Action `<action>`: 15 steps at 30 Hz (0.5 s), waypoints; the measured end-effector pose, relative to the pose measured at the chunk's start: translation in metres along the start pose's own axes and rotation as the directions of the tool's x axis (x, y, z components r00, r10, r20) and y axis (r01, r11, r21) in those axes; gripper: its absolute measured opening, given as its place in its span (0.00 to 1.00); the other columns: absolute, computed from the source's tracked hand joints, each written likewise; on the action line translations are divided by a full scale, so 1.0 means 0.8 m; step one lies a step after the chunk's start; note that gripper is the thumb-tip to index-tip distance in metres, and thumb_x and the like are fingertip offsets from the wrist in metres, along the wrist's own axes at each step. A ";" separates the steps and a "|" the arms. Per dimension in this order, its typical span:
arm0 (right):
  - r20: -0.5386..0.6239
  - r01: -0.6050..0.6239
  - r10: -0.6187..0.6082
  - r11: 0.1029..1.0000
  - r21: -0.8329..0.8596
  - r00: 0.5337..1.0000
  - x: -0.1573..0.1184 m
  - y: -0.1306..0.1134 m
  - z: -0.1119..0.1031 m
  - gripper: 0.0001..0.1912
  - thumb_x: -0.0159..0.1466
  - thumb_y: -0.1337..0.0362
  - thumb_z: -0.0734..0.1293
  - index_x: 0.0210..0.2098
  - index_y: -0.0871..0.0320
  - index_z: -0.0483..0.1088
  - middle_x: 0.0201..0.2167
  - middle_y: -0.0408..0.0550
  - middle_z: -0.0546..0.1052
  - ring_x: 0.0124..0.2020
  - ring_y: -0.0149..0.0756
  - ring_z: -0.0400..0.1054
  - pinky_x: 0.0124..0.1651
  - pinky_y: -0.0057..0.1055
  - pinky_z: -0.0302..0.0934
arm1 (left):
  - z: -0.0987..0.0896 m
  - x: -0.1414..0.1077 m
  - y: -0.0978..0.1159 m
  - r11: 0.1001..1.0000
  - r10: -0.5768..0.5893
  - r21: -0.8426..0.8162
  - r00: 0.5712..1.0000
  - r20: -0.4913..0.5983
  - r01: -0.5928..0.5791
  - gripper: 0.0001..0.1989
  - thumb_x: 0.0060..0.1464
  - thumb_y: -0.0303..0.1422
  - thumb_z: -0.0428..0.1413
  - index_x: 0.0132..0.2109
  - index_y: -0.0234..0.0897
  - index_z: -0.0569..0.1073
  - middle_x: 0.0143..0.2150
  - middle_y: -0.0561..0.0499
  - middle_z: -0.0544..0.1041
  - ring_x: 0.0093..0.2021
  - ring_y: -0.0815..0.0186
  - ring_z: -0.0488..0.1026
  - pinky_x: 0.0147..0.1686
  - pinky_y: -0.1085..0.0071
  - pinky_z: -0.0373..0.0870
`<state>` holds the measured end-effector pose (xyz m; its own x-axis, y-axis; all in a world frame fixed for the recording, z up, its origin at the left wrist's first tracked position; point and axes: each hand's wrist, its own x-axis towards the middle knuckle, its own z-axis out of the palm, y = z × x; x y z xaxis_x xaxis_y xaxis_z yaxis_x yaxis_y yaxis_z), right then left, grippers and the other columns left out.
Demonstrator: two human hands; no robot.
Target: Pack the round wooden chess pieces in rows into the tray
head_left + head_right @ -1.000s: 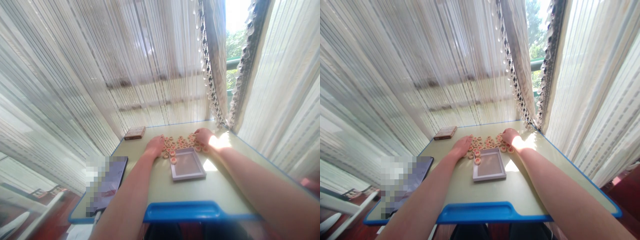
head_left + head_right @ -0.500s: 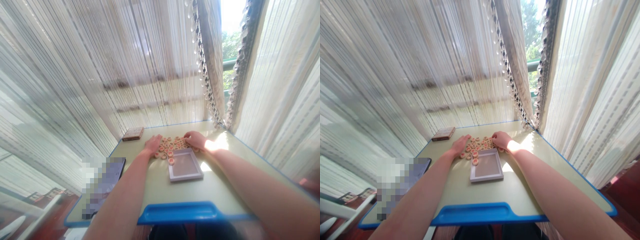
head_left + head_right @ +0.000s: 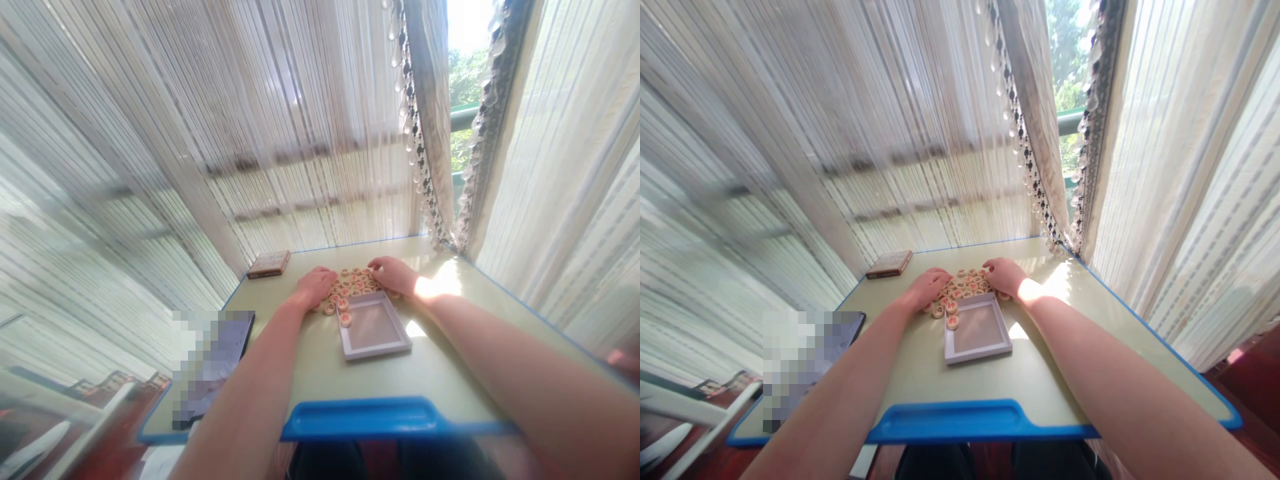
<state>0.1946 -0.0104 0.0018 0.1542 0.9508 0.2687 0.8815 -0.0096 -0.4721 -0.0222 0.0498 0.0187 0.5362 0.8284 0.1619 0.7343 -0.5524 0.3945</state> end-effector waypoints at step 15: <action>0.047 0.044 -0.042 0.998 -0.040 0.998 -0.001 -0.006 -0.002 0.17 0.58 0.59 0.58 0.43 0.54 0.72 0.41 0.49 0.74 0.41 0.40 0.67 0.44 0.34 0.60 | 0.002 -0.006 -0.004 0.989 0.142 0.025 0.990 0.023 -0.143 0.17 0.52 0.40 0.48 0.44 0.38 0.75 0.52 0.48 0.69 0.51 0.62 0.66 0.53 0.70 0.59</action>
<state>0.1911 -0.0120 0.0053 0.0955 0.9640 0.2483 0.9047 0.0200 -0.4256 -0.0261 0.0475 0.0154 0.6446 0.7391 0.1955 0.6604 -0.6671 0.3447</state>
